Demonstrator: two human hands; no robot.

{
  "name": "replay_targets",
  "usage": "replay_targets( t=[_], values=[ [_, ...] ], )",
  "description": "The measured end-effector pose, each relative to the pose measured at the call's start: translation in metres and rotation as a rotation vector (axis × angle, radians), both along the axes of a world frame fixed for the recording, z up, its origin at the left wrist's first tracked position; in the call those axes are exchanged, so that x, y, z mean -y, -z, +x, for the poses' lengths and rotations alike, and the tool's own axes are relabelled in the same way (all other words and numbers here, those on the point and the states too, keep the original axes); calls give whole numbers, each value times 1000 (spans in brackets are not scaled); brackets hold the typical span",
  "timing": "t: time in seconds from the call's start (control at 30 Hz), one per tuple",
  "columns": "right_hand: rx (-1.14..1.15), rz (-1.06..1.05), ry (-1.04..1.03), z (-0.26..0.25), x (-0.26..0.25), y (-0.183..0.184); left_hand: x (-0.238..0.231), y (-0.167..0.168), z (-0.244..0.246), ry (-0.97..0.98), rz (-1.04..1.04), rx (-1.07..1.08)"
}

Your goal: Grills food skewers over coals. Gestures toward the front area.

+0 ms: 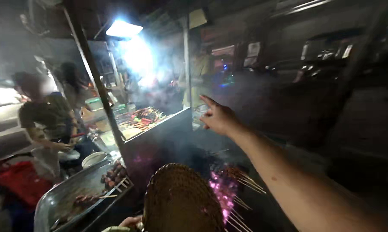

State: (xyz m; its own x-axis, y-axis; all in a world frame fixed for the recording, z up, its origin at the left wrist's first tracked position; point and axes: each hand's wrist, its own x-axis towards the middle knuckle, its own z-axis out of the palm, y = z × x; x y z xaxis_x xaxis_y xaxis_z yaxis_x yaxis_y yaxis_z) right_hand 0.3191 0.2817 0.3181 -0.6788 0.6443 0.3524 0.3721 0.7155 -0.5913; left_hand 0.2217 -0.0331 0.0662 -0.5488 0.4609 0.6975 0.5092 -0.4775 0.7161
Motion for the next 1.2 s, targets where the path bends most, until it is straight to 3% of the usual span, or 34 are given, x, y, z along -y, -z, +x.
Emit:
replay_targets(
  t=[0.07, 0.13, 0.2, 0.27, 0.3, 0.43, 0.57, 0.63, 0.73, 0.8, 0.9, 1.03, 1.1, 1.2],
  values=[
    [101, 56, -36, 2, -1, 51, 15, 6, -15, -204, -23, -165],
    [322, 22, -58, 15, 0, 137, 30, 5, -6, -321, -83, -177],
    [627, -152, -102, 41, 3, 233, 40, 0, 15, -169, -108, -19],
    [814, -298, -100, 73, 20, 304, 43, -6, 28, 62, -96, 147],
    [846, -373, -68, 86, 32, 323, 39, -4, 28, 87, -95, 148],
    [912, -456, 8, 96, 35, 400, 18, 25, 30, -146, -162, -106],
    [798, -549, 55, 107, 39, 403, 9, 7, 52, 107, -162, 144],
    [620, -595, 123, 117, 44, 392, 6, 10, 45, 31, -163, 72],
    [753, -410, 40, 109, 20, 406, -4, 28, 32, -196, -153, -165],
    [867, -371, -19, 104, 13, 409, -8, 25, 46, -124, -170, -76],
    [791, -413, -30, 106, 19, 397, -10, 13, 53, 59, -155, 50],
    [820, -372, -75, 104, 12, 400, -9, 27, 28, -208, -112, -221],
    [784, -402, -31, 106, 0, 404, -8, 20, 37, -193, -137, -165],
    [846, -414, -10, 113, -7, 407, -9, -3, 54, 29, -152, 59]
  ],
)
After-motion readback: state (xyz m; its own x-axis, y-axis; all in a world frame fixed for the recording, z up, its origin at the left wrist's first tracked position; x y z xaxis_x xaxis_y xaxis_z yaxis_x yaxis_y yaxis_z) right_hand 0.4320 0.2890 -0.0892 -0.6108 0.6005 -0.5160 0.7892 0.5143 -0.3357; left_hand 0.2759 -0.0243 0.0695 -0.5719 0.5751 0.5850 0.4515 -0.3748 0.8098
